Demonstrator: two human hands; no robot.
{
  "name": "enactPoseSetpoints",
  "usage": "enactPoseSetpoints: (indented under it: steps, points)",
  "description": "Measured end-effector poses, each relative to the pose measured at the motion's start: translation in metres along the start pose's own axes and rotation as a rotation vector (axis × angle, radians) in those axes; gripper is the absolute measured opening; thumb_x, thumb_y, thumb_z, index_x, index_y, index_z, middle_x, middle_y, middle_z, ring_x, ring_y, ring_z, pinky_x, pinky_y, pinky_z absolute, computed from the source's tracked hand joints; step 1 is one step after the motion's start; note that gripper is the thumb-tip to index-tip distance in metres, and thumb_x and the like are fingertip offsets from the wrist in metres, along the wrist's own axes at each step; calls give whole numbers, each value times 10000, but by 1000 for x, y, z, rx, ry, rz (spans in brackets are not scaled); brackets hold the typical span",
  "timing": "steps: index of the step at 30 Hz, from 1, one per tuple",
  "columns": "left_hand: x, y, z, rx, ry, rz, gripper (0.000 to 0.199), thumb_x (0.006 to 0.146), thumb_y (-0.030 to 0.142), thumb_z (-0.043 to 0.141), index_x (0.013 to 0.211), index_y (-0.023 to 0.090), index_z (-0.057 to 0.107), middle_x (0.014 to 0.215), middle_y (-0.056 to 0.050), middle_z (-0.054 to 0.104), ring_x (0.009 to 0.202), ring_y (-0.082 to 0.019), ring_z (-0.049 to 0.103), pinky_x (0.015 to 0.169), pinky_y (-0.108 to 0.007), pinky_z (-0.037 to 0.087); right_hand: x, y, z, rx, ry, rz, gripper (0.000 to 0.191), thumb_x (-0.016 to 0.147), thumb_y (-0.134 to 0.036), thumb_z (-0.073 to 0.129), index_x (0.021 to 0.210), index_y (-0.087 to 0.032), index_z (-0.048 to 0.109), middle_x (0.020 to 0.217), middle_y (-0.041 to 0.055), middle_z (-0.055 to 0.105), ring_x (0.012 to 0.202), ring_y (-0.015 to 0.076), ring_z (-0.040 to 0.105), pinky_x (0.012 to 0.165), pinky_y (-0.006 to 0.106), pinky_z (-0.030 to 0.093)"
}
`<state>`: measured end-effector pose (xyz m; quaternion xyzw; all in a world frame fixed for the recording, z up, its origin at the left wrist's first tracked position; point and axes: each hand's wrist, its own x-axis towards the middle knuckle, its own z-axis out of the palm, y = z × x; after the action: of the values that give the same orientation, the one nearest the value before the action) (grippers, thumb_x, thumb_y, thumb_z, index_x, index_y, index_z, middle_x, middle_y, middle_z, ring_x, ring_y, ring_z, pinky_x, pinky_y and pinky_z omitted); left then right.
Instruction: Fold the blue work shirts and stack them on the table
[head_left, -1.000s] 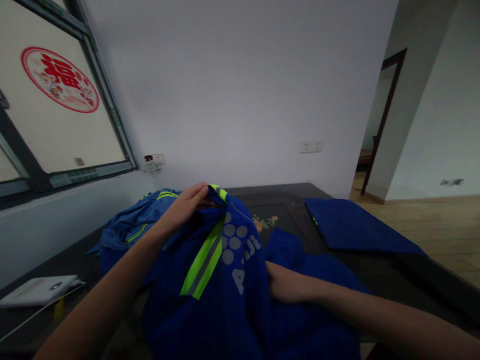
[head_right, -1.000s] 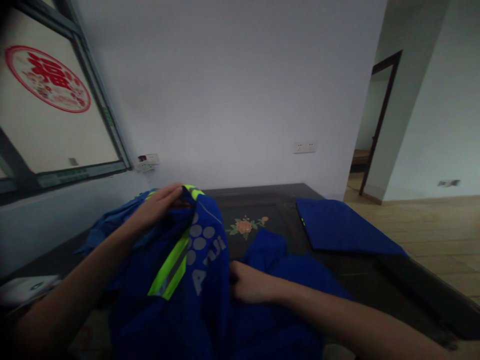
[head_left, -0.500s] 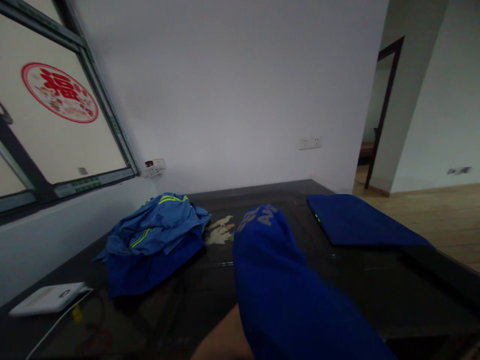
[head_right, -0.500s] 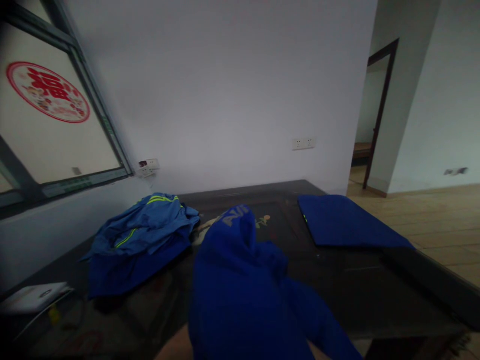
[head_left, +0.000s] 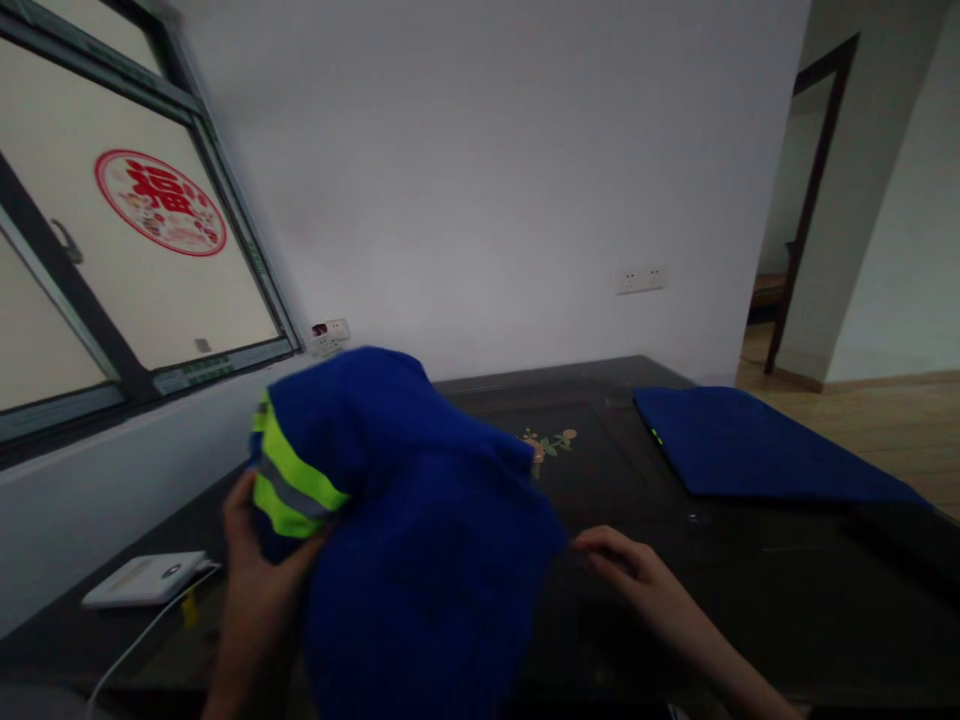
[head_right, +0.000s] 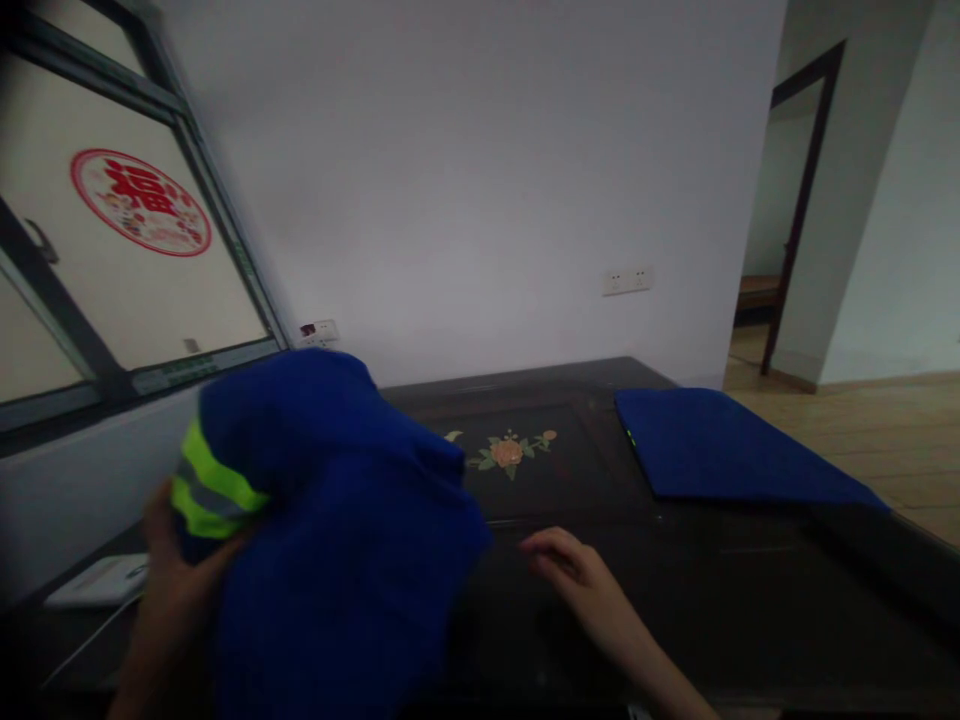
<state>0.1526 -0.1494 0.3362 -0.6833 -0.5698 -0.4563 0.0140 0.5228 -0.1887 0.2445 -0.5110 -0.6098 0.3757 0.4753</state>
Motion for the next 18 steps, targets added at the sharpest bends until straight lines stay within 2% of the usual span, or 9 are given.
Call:
enactPoseSetpoints:
  steps: [2, 4, 5, 7, 9, 12, 14, 16, 18]
  points:
    - [35, 13, -26, -37, 335, -59, 785, 785, 468, 640, 1433, 508, 199, 1454, 22, 412, 1299, -358, 446, 1057, -539, 414, -4, 18, -5, -16, 36, 64, 356, 789, -554, 546, 918, -263, 705, 927, 57, 686, 893, 274, 670, 852, 420, 521]
    - [78, 25, -38, 34, 468, 97, 758, 746, 459, 697, 1420, 396, 355, 1434, 9, 436, 1338, -333, 386, 1141, -483, 306, -7, 29, -5, -52, 62, 76, 347, 800, -544, 525, 912, -265, 697, 898, 50, 680, 864, 269, 673, 835, 411, 526]
    - [101, 26, -40, 110, 452, 172, 740, 738, 447, 706, 1408, 333, 415, 1426, -18, 437, 1344, -342, 365, 1150, -477, 285, -7, 32, -3, -75, 75, 67, 337, 804, -534, 516, 905, -266, 693, 889, 49, 676, 858, 267, 671, 826, 406, 528]
    - [148, 18, -34, 227, 344, 182, 722, 767, 443, 682, 1423, 297, 419, 1504, -45, 287, 1385, -389, 265, 1145, -500, 264, -8, 33, 2, -123, 94, 44, 312, 811, -505, 503, 896, -268, 686, 888, 50, 673, 853, 266, 666, 806, 403, 530]
    - [189, -3, -22, 310, 176, 95, 717, 802, 423, 655, 1447, 272, 380, 1541, -107, 166, 1371, -457, 246, 1081, -613, 274, -9, 32, 8, -161, 100, 17, 283, 815, -474, 496, 886, -272, 682, 905, 55, 674, 874, 272, 661, 804, 407, 528]
    - [221, -44, 7, 431, -186, -74, 711, 811, 459, 629, 1422, 167, 410, 1521, -227, 186, 1326, -576, 189, 919, -816, 183, -11, 32, 13, -195, 125, -7, 267, 832, -443, 478, 891, -282, 682, 934, 60, 679, 928, 283, 653, 832, 417, 519]
    - [220, -70, 33, 459, -297, -116, 646, 827, 483, 595, 1354, 126, 485, 1478, -243, 290, 1312, -572, 217, 888, -838, 152, -12, 35, 14, -210, 135, -7, 262, 845, -427, 471, 901, -284, 683, 939, 59, 683, 943, 285, 650, 843, 418, 514]
    - [204, -94, 65, 498, -322, -191, 533, 866, 432, 544, 1322, 155, 523, 1457, -221, 357, 1310, -515, 294, 925, -824, 129, -13, 37, 13, -225, 128, -12, 247, 857, -402, 468, 906, -283, 679, 942, 57, 686, 945, 280, 649, 851, 414, 507]
    - [177, -117, 99, 492, -401, -281, 528, 897, 439, 480, 1370, 205, 488, 1506, -209, 299, 1326, -501, 297, 946, -806, 166, -12, 40, 12, -244, 116, -25, 231, 866, -372, 468, 911, -277, 673, 951, 56, 688, 951, 271, 645, 867, 408, 496]
